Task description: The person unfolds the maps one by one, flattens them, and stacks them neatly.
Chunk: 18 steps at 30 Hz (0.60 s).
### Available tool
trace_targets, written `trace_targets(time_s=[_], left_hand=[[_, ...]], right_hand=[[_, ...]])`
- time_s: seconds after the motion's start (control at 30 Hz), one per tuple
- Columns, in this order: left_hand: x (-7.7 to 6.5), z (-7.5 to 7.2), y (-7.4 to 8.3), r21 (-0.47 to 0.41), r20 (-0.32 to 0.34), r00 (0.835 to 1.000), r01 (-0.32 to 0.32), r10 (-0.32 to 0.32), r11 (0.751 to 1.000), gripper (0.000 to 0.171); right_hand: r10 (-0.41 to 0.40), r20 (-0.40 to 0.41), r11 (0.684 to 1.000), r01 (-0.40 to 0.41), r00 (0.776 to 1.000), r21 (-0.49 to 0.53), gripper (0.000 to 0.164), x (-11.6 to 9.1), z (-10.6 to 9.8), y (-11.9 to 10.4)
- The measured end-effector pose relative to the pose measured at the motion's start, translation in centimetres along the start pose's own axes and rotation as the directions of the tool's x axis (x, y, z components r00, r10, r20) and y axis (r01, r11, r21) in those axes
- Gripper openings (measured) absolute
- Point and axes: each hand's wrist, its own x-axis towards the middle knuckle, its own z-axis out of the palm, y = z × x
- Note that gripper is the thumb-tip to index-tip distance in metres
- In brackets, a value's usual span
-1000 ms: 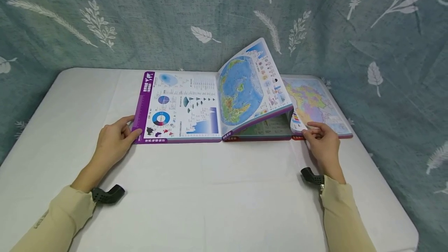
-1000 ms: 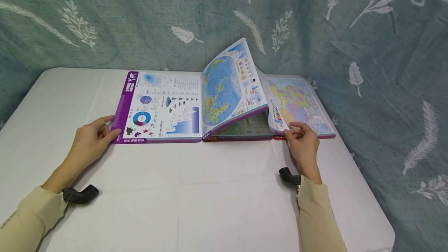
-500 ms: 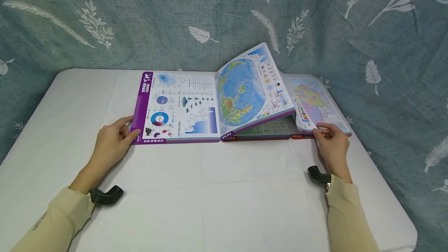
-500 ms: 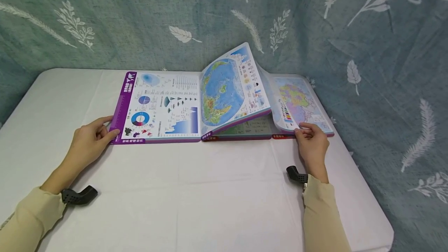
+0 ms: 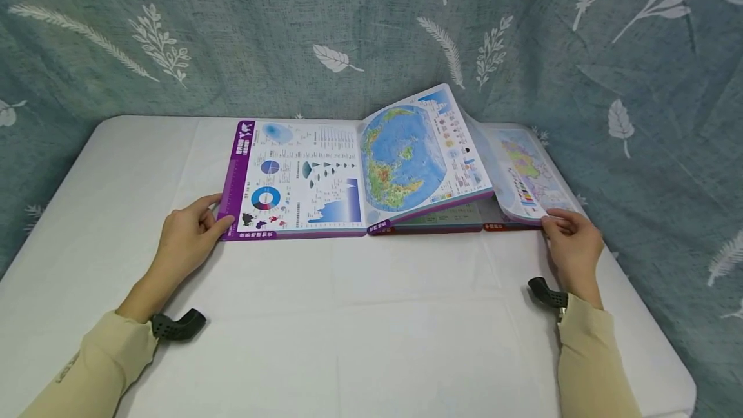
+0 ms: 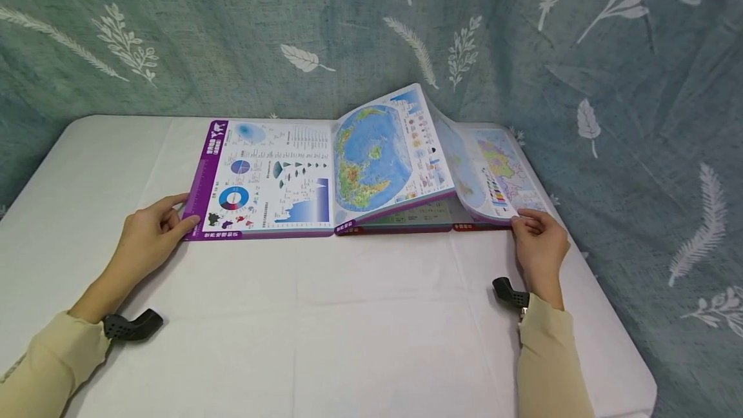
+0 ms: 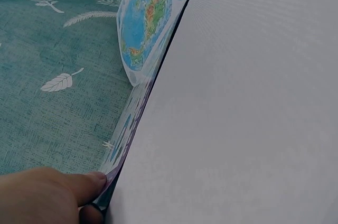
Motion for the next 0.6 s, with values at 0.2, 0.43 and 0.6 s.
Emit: trace_targets(time_s=[0.2, 0.43, 0.6], left_hand=[[0.0, 0.1, -0.1, -0.001, 0.0, 1.0, 0.004, -0.004, 1.0, 0.051], [-0.1, 0.0, 0.1, -0.001, 0.001, 1.0, 0.007, -0.007, 1.0, 0.051], [0.0, 0.0, 0.1, -0.003, 0.002, 1.0, 0.002, -0.002, 1.0, 0.05]], right_hand=[[0.102, -0.014, 0.993, -0.101, 0.995, 0.056, 0.037, 0.4, -0.8, 0.2], [0.216, -0.082, 0.974, -0.21, 0.973, 0.079, 0.039, 1.0, -1.2, 1.0], [0.271, -0.104, 0.96, -0.26, 0.957, 0.109, 0.046, 1.1, -1.6, 1.3]])
